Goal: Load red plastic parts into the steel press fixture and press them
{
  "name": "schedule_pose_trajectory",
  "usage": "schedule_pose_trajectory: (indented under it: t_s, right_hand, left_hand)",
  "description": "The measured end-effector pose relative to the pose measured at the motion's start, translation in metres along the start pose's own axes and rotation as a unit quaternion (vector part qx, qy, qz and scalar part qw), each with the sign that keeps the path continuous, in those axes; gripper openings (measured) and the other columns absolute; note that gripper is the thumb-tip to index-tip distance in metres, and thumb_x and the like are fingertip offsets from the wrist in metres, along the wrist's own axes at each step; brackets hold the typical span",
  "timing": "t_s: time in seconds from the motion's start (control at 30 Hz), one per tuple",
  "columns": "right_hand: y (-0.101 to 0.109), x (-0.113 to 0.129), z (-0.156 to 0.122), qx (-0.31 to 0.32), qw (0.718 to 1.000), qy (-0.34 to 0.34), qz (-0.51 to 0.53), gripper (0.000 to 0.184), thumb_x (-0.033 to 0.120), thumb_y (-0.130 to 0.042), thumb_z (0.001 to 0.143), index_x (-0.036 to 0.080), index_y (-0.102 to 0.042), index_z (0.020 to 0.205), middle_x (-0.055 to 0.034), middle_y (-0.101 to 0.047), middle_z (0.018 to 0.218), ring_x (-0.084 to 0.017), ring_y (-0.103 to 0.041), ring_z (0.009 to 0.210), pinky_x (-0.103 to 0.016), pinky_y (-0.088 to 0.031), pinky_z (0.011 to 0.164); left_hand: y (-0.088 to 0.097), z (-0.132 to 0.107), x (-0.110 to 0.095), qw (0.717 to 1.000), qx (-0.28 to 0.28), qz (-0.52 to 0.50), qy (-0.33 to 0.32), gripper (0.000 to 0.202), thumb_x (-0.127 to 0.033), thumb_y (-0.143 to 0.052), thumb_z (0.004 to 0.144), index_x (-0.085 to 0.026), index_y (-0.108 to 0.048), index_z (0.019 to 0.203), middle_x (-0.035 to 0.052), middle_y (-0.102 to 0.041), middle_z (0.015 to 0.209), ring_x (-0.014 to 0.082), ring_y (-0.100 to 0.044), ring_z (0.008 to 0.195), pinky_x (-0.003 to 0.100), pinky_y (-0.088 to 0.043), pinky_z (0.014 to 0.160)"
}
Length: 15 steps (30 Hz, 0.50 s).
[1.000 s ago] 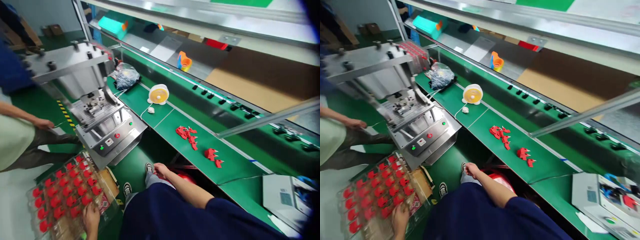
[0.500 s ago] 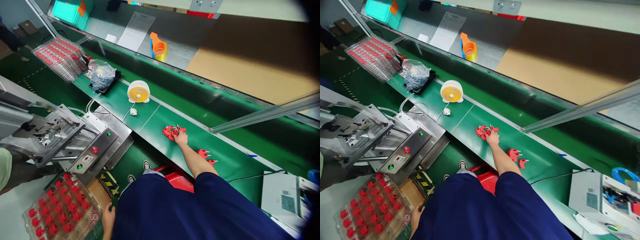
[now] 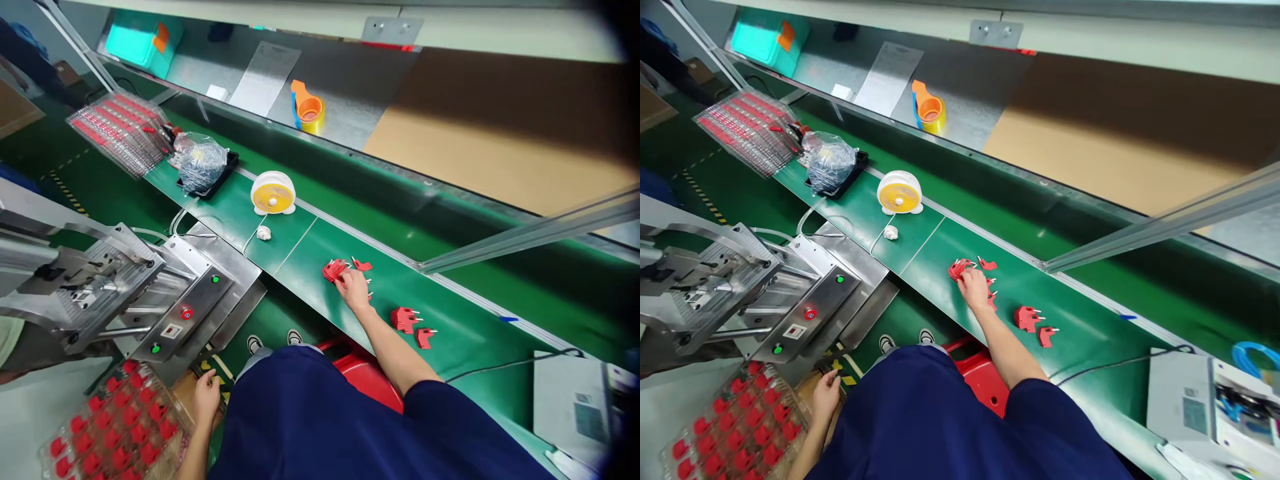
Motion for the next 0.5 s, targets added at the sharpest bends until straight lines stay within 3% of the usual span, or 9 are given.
schedule_pose_trajectory:
  t_s: [0.17,0.33,0.43,0.5]
  right_hand:
    - [0.012,0.089,0.000,-0.104,0.964,0.240,0.055,0.024,0.032,-0.054,0.106,0.023,-0.074,0.098,-0.0135,-0.075,0.114,-0.028,-0.063,0.111,-0.048,-0.051,0.101]
    - [0.015,0.178,0.007,-0.112,0.945,0.290,0.102,0.025,0.035,-0.057,0.105,0.026,-0.074,0.090,-0.0095,-0.076,0.108,-0.027,-0.065,0.106,-0.045,-0.053,0.097]
    - [0.000,0.241,-0.005,-0.100,0.924,0.312,0.198,0.017,0.037,-0.065,0.100,0.026,-0.072,0.090,-0.0090,-0.075,0.105,-0.026,-0.065,0.101,-0.044,-0.055,0.095]
    - [-0.020,0.288,-0.023,-0.055,0.904,0.289,0.310,0.015,0.040,-0.073,0.095,0.025,-0.071,0.096,-0.0080,-0.074,0.103,-0.025,-0.067,0.097,-0.043,-0.058,0.092]
  left_hand:
    - [0.034,0.027,-0.087,0.983,0.009,-0.149,-0.109,0.039,-0.035,-0.048,0.089,-0.015,-0.071,0.114,0.0199,-0.074,0.135,0.0326,-0.071,0.129,0.044,-0.056,0.117]
    - [0.079,0.038,-0.152,0.939,0.006,-0.254,-0.232,0.037,-0.030,-0.054,0.092,-0.010,-0.074,0.115,0.0265,-0.071,0.137,0.0327,-0.069,0.127,0.047,-0.055,0.115]
    - [0.106,0.027,-0.168,0.906,0.019,-0.336,-0.257,0.035,-0.031,-0.057,0.094,-0.013,-0.074,0.120,0.0240,-0.072,0.138,0.0294,-0.069,0.129,0.046,-0.056,0.116]
    - [0.123,0.015,-0.170,0.879,0.049,-0.389,-0.273,0.038,-0.034,-0.061,0.094,-0.016,-0.073,0.125,0.0182,-0.074,0.137,0.0272,-0.071,0.128,0.046,-0.057,0.116]
Point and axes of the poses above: each hand's wrist, its own z-axis towards the middle knuckle, its own y-axis out of the back of the hand, x = y × z, the point moved 2 cm from there along z, towards the middle knuckle
